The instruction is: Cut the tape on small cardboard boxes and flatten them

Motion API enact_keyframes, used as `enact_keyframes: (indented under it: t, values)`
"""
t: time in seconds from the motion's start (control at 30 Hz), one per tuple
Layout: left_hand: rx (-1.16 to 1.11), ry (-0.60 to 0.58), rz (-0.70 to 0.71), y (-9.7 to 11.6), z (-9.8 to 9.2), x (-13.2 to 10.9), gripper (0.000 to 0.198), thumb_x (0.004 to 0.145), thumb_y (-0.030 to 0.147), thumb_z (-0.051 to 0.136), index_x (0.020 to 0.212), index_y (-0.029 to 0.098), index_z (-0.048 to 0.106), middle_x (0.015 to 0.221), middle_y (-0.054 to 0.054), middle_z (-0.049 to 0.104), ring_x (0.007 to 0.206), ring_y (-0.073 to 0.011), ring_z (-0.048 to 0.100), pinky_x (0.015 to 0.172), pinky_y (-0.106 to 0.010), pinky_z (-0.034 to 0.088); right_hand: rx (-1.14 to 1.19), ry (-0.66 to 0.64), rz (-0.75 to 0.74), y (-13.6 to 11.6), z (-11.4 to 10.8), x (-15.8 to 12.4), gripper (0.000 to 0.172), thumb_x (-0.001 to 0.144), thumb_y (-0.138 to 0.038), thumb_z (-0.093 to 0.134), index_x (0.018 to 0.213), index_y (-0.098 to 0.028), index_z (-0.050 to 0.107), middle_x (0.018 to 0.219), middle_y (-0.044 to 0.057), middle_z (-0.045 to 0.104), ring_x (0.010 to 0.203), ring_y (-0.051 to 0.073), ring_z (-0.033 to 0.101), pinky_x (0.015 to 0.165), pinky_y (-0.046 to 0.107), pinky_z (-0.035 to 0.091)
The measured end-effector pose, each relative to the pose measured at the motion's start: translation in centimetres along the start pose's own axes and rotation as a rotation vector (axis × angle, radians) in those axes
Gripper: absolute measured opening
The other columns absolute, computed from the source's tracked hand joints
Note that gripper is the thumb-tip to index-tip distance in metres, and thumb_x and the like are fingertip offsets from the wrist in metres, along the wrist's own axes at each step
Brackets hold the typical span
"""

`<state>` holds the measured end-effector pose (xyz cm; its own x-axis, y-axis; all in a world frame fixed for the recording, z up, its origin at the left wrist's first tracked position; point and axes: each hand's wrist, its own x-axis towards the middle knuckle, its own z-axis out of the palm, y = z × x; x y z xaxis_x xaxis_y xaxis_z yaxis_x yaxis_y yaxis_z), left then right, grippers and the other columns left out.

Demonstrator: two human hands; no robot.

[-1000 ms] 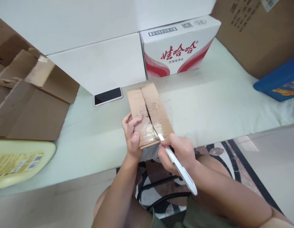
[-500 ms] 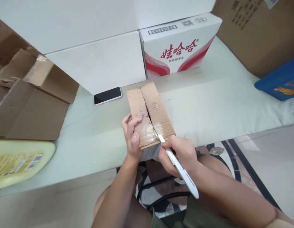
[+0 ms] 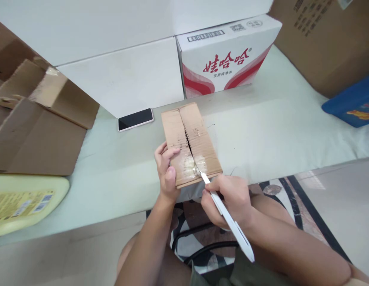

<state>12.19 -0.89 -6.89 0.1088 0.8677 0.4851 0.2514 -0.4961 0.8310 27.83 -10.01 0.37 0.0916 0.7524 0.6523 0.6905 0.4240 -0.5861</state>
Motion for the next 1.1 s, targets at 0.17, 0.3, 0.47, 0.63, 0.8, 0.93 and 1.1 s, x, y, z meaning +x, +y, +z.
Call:
enact_keyframes:
  t: [0.17,0.3,0.47,0.63,0.8,0.93,1.1]
  values:
    - [-0.002,-0.004,-0.002,0.11,-0.01,0.05,0.056,0.099,0.064,0.031,0.119,0.027,0.066,0.137,-0.01,0.053,0.14,-0.0332,0.049,0.117,-0.051,0.042,-0.012,-0.026,0.042,0.07,-0.2,-0.13,0.012,0.082,-0.015,0.054,0.081,-0.024,0.047,0.048,-0.009,0.048,0.034,0.007,0.04,0.04,0.02,0.034]
    - [-0.039,0.013,0.02,0.07,0.1,0.12,0.052,0.099,0.062,0.034,0.119,0.028,0.067,0.135,-0.009,0.055,0.139,-0.0331,0.05,0.116,-0.051,0.044,0.004,-0.062,0.039,0.13,-0.2,-0.23,0.01,0.084,-0.015,0.051,0.091,-0.022,0.054,0.051,-0.008,0.054,0.035,0.008,0.044,0.041,0.021,0.036]
    - [-0.045,0.024,0.014,0.02,0.17,0.17,0.052,0.098,0.061,0.035,0.118,0.026,0.068,0.136,-0.01,0.055,0.139,-0.0334,0.051,0.115,-0.051,0.045,0.038,-0.131,0.002,0.2,-0.15,-0.11,0.015,0.086,-0.011,0.048,0.08,-0.022,0.055,0.051,-0.006,0.055,0.041,0.009,0.051,0.048,0.023,0.039]
    - [-0.046,0.022,0.03,0.08,0.12,0.2,0.05,0.099,0.06,0.035,0.118,0.027,0.068,0.135,-0.01,0.055,0.141,-0.0334,0.049,0.115,-0.05,0.044,0.098,-0.185,0.055,0.26,0.04,-0.04,0.017,0.086,-0.01,0.046,0.075,-0.022,0.051,0.048,-0.008,0.047,0.037,0.008,0.044,0.044,0.022,0.032]
    - [-0.036,0.016,0.027,0.14,0.1,0.27,0.051,0.099,0.059,0.034,0.119,0.026,0.067,0.134,-0.01,0.056,0.141,-0.0334,0.048,0.117,-0.051,0.042,0.157,-0.204,0.157,0.22,0.44,0.17,0.015,0.084,-0.011,0.047,0.075,-0.023,0.049,0.046,-0.009,0.043,0.036,0.007,0.04,0.042,0.019,0.031]
    - [-0.06,0.021,0.047,0.17,0.08,0.18,0.048,0.1,0.057,0.036,0.12,0.027,0.068,0.135,-0.009,0.056,0.141,-0.0325,0.048,0.117,-0.05,0.042,0.153,-0.222,0.157,-0.01,0.12,0.35,0.015,0.083,-0.012,0.047,0.073,-0.023,0.047,0.046,-0.008,0.044,0.037,0.007,0.042,0.044,0.018,0.032]
    - [-0.09,-0.006,0.042,0.23,0.07,-0.02,0.047,0.1,0.057,0.038,0.122,0.029,0.069,0.139,-0.008,0.054,0.14,-0.0319,0.05,0.114,-0.048,0.045,0.153,-0.236,0.127,-0.42,-0.46,-0.01,0.015,0.084,-0.013,0.046,0.074,-0.024,0.045,0.047,-0.008,0.043,0.037,0.008,0.04,0.044,0.021,0.03]
